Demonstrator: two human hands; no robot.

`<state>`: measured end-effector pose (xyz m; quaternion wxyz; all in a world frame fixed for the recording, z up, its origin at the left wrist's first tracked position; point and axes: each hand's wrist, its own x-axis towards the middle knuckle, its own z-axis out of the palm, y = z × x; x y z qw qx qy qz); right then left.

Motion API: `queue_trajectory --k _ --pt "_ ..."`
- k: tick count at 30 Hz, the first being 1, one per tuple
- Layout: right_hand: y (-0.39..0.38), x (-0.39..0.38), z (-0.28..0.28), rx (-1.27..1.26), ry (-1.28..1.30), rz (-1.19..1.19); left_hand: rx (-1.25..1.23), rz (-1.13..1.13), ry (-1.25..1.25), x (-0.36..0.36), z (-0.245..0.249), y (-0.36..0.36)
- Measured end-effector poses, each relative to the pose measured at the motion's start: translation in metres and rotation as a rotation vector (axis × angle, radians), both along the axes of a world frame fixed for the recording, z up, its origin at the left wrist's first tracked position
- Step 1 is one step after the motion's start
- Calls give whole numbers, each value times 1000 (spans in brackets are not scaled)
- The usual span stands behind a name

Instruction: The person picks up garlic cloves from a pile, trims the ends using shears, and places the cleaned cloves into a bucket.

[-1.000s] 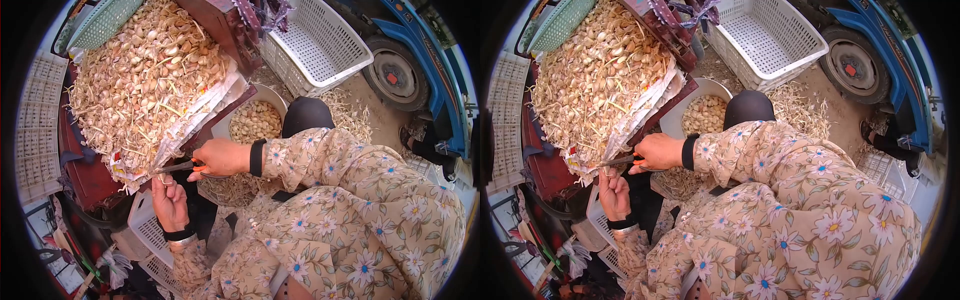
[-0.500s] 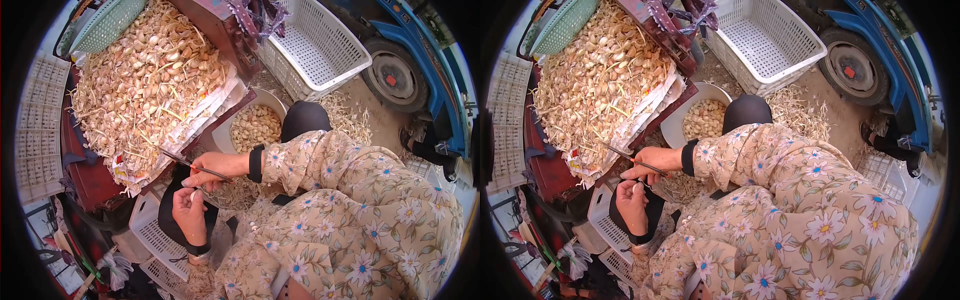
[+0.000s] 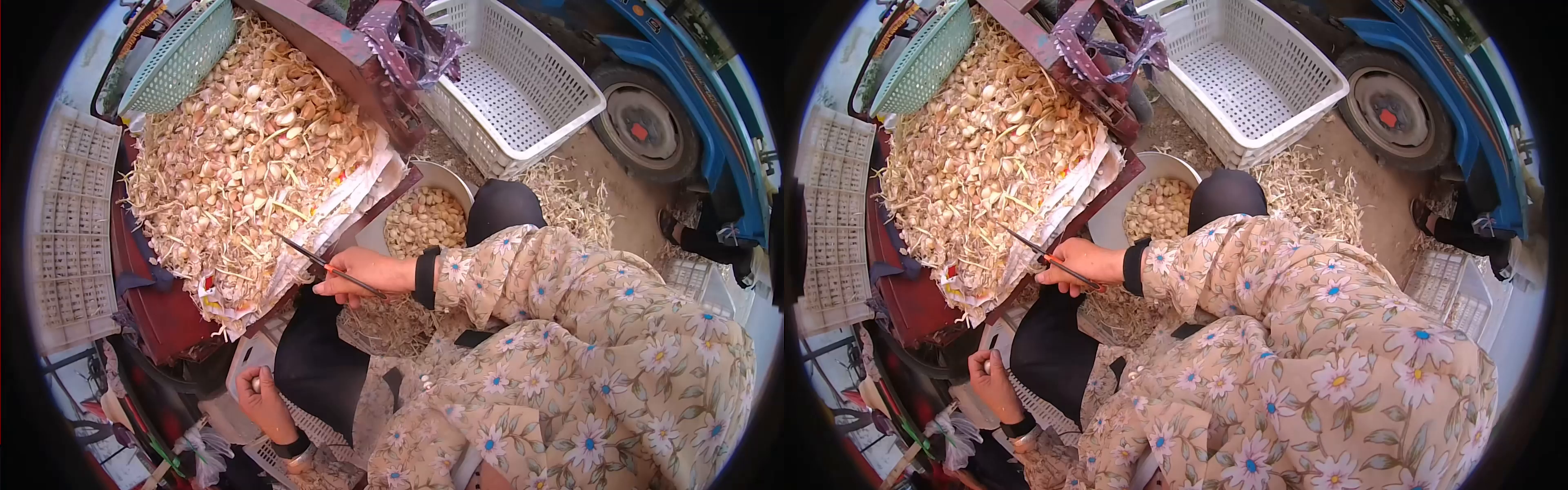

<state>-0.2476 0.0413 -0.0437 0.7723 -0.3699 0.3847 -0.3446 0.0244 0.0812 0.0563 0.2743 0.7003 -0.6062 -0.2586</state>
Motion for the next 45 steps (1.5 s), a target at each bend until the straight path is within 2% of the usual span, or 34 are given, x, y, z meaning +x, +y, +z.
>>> queue_trajectory --k 2,5,6,8,10,11,12,14,17,18,21,22,25,28,31,32,35,36,37,39,40,43,45 --pt "-2 -1 -3 47 -12 -40 -93 -83 -447 58 -11 -8" --pt "-3 -8 4 61 -17 -74 -122 -211 -1171 96 -15 -13" --pt "-4 -9 6 56 -11 -84 -249 -258 -1055 84 -17 -27" --pt "-4 -7 5 56 -7 -102 -116 -142 -414 38 -23 -65" --pt "-8 -3 -2 54 -6 -125 -101 -118 -90 -3 -37 -108" --pt "-9 -4 -3 43 -9 -124 -89 -154 -50 -28 -39 -127" --pt "-9 -6 -3 33 -11 -121 -70 -180 -74 -36 -49 -149" --pt "-12 -5 -7 19 -14 -128 -262 -285 -203 -37 -81 -192" --pt "-14 -5 -14 11 -11 -140 -162 -248 -606 -49 -87 -216" --pt "-13 -8 -10 9 -10 -132 -142 -229 -611 -50 -90 -222" --pt "-11 -14 3 23 -9 -111 -145 -323 -877 -50 -92 -227" --pt "-10 -15 5 29 -10 -106 -86 -328 -887 -52 -88 -225" --pt "-10 -10 5 64 -61 -177 -113 -366 -944 -50 -84 -216" --pt "-10 -7 1 64 -53 -174 -93 -306 -935 -51 -79 -206" --pt "-13 -4 -9 17 -32 -128 -269 -394 -809 -46 -71 -195" --pt "-13 -2 -11 9 -21 -120 -322 -360 -772 -43 -68 -191" --pt "-13 -1 -13 -42 51 -83 1 -27 330 -48 -59 -168" --pt "-12 -1 -12 -79 103 -58 7 -21 505 -56 -55 -154" --pt "-11 1 -12 -113 153 -33 13 -16 613 -66 -49 -140" --pt "-6 8 -14 -318 339 -147 31 -4 831 -80 -43 -117" --pt "-4 11 -14 -422 434 -204 26 -92 906 -75 -52 -112" --pt "3 7 -6 -423 529 -191 65 -3 1095 -91 -54 -91" --pt "5 11 -9 -478 587 -231 9 44 1080 -103 -56 -80"
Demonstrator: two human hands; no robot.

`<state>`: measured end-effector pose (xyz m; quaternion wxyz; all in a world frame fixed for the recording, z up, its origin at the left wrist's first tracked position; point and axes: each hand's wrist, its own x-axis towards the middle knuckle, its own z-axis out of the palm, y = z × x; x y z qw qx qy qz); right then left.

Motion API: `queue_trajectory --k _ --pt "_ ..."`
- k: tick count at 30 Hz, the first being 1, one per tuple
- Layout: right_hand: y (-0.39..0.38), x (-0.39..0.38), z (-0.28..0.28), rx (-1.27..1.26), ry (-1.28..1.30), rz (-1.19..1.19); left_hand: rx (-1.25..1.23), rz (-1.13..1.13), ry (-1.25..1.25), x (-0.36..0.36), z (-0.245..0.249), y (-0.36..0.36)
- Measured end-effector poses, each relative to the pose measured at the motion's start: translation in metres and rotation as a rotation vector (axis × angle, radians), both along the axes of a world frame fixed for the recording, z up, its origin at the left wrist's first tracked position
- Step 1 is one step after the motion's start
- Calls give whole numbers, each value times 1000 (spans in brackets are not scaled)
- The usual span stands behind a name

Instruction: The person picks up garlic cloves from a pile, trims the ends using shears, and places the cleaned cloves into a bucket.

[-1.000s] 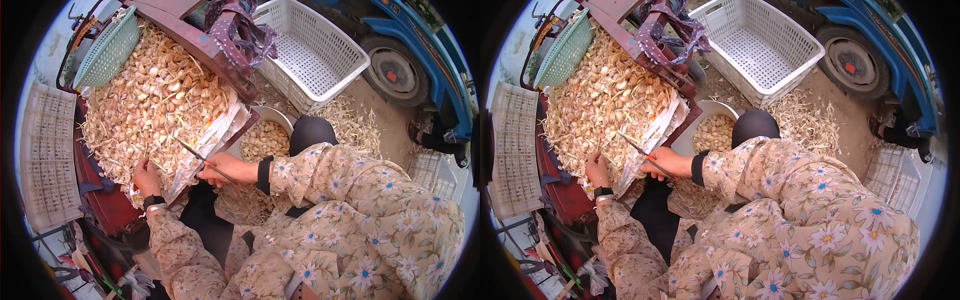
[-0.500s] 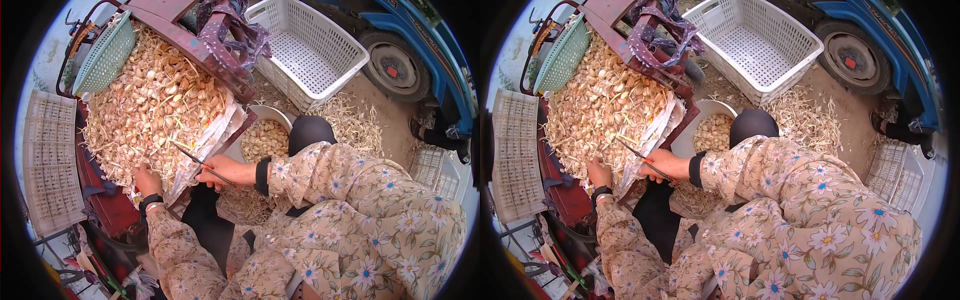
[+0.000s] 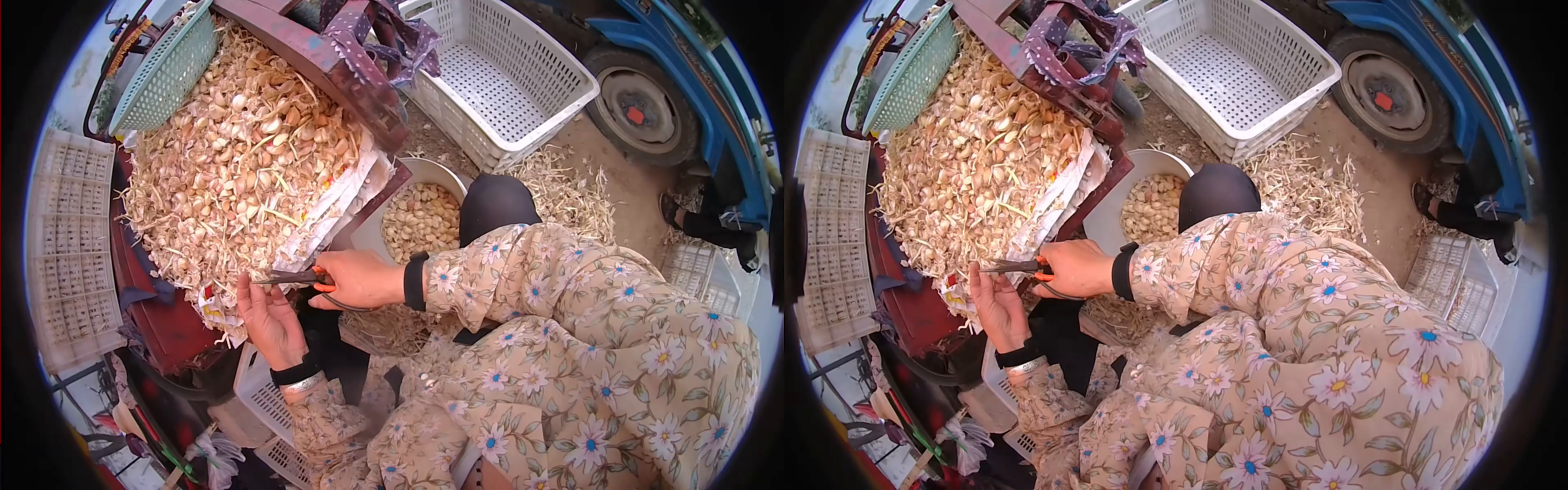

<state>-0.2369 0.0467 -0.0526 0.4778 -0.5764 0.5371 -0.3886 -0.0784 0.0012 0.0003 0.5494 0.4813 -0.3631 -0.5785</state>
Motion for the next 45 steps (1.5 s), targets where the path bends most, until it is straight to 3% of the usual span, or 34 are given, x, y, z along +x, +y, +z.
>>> queue_trajectory --k 2,17,24,29,32,35,38,45 --pt "2 1 -1 -118 75 -62 -16 2 -39 -5 -1 6" --pt "3 -4 1 -167 236 2 -95 100 -130 -18 -3 32" --pt "5 -11 1 -157 190 127 -62 122 -204 -11 -6 36" --pt "5 -15 -4 -147 81 201 -61 79 -117 -10 -7 38" --pt "3 -20 4 5 -11 300 -70 57 -61 -8 -9 38" --pt "7 -28 17 0 94 234 -97 70 -94 -11 -7 37" --pt "8 -31 18 -242 238 49 -102 100 -123 -16 -4 40" --pt "10 -27 12 -201 273 59 -137 98 -113 -15 -5 42"
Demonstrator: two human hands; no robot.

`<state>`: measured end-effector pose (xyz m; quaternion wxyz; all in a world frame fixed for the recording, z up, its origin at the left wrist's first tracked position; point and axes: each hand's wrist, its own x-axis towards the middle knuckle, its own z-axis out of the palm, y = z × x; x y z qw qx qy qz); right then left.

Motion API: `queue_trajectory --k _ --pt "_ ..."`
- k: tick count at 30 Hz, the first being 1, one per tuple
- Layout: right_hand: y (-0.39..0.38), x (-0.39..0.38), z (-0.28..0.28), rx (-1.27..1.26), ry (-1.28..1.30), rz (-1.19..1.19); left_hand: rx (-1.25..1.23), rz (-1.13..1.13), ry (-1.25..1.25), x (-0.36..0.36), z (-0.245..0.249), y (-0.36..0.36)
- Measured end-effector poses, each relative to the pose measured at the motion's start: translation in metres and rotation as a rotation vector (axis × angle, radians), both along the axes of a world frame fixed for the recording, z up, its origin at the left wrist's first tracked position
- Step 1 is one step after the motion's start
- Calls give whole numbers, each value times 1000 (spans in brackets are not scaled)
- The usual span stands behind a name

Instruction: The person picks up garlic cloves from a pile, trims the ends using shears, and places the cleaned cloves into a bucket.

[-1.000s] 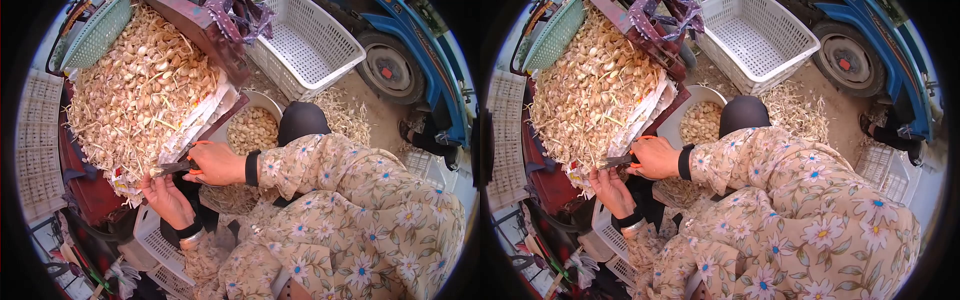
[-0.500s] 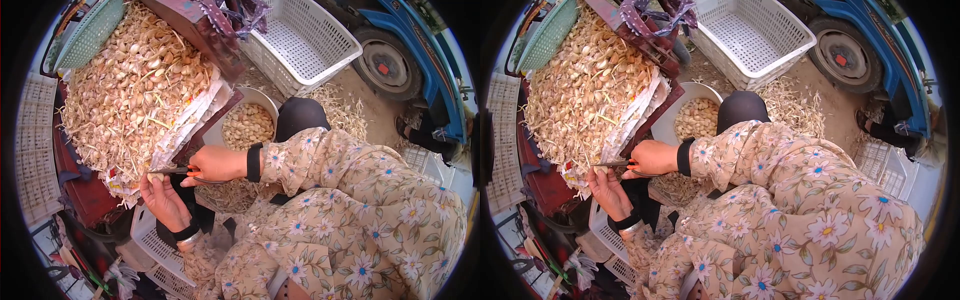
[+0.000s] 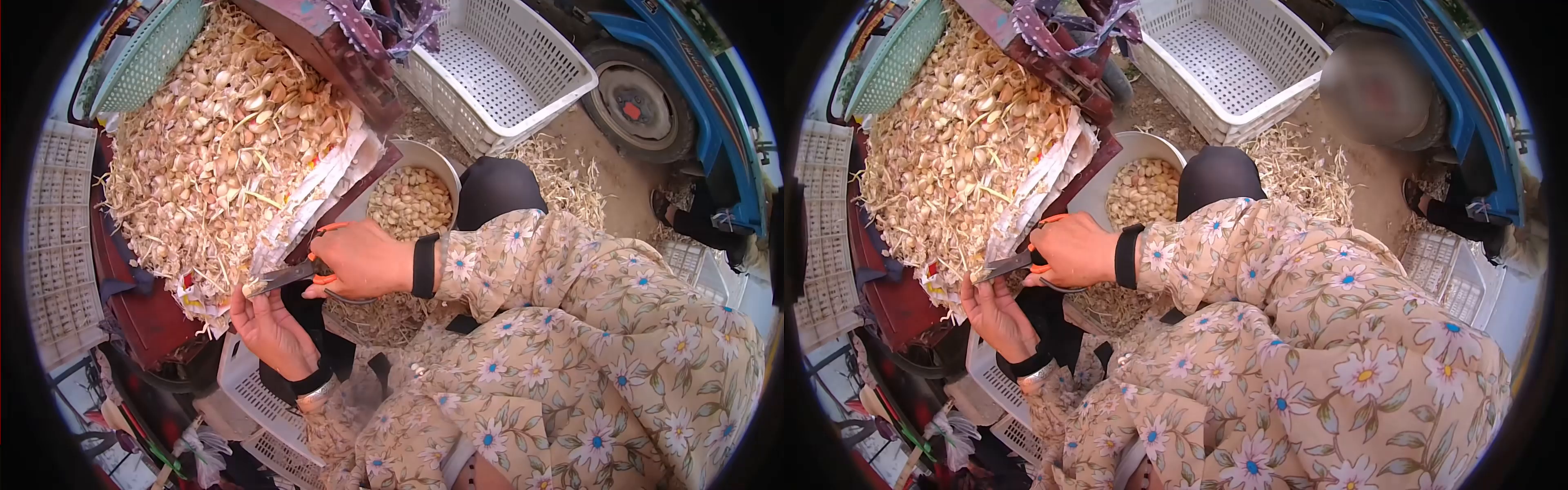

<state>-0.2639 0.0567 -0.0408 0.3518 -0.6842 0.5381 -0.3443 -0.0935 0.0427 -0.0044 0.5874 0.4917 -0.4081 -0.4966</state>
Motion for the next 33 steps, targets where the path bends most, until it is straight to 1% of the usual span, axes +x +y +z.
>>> queue_trajectory --k 3,6,8,12,15,17,20,21,23,24,27,30,31,33 --pt "-1 4 -11 -14 9 17 14 2 -45 -1 -2 1" --pt "-1 4 -14 -33 17 23 41 55 -52 -8 4 3" --pt "0 3 -11 -15 22 45 60 47 -43 -6 5 4" --pt "0 3 -13 -66 36 65 84 31 -18 -1 6 6" --pt "0 3 -13 -39 4 86 96 -40 60 9 0 6" --pt "-1 3 -14 -19 -43 117 103 -98 154 7 -2 6" --pt "-16 -8 -8 131 -327 15 179 -128 271 12 -15 10" --pt "-20 -13 -6 120 -342 -35 218 -131 304 12 -20 12" --pt "-25 -20 -2 99 -373 -134 311 -205 266 4 -26 18" --pt "-25 -21 0 160 -416 -130 344 -209 245 -3 -26 20" --pt "-26 -24 1 119 -440 -173 376 -268 216 -18 -24 23" --pt "-29 -30 5 275 -524 -149 431 -374 179 -31 -37 24" --pt "-30 -32 6 235 -493 -174 459 -410 161 -38 -44 26" --pt "-32 -35 9 152 -429 -226 510 -419 225 -56 -61 31"
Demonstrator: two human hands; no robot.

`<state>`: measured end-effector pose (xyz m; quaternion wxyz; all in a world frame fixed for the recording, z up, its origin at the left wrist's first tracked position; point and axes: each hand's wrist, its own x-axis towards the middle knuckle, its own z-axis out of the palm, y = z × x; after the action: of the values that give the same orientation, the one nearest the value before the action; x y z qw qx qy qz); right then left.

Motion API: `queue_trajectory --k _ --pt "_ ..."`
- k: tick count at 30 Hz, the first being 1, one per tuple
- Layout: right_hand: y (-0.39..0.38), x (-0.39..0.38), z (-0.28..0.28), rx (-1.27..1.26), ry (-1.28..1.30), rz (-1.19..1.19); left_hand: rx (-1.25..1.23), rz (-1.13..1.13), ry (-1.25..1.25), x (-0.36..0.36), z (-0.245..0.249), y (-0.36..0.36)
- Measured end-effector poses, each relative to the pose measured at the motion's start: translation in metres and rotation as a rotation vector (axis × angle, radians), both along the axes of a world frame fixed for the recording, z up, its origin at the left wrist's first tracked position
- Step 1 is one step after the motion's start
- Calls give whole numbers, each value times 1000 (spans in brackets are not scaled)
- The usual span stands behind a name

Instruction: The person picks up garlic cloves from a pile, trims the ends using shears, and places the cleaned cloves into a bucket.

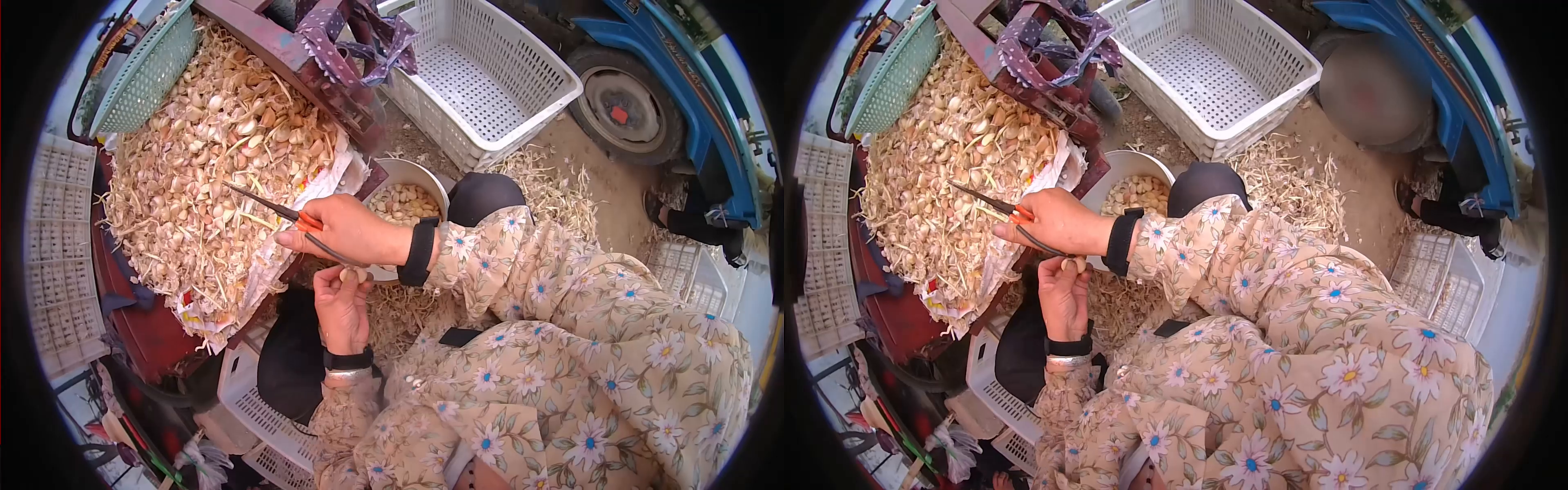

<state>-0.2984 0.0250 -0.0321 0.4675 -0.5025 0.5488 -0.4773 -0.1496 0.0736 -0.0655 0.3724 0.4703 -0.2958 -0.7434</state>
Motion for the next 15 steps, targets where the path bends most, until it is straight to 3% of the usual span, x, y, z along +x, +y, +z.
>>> queue_trajectory --k 3,5,10,15 --pt "-2 -10 0 -37 112 -36 -22 39 19 -8 -11 -7" --pt "0 -16 -1 35 187 5 -106 102 20 -10 6 -14" --pt "18 -19 12 -56 356 158 -457 266 -41 14 56 -29" --pt "28 -13 12 -200 480 204 -469 388 -92 29 62 -26"
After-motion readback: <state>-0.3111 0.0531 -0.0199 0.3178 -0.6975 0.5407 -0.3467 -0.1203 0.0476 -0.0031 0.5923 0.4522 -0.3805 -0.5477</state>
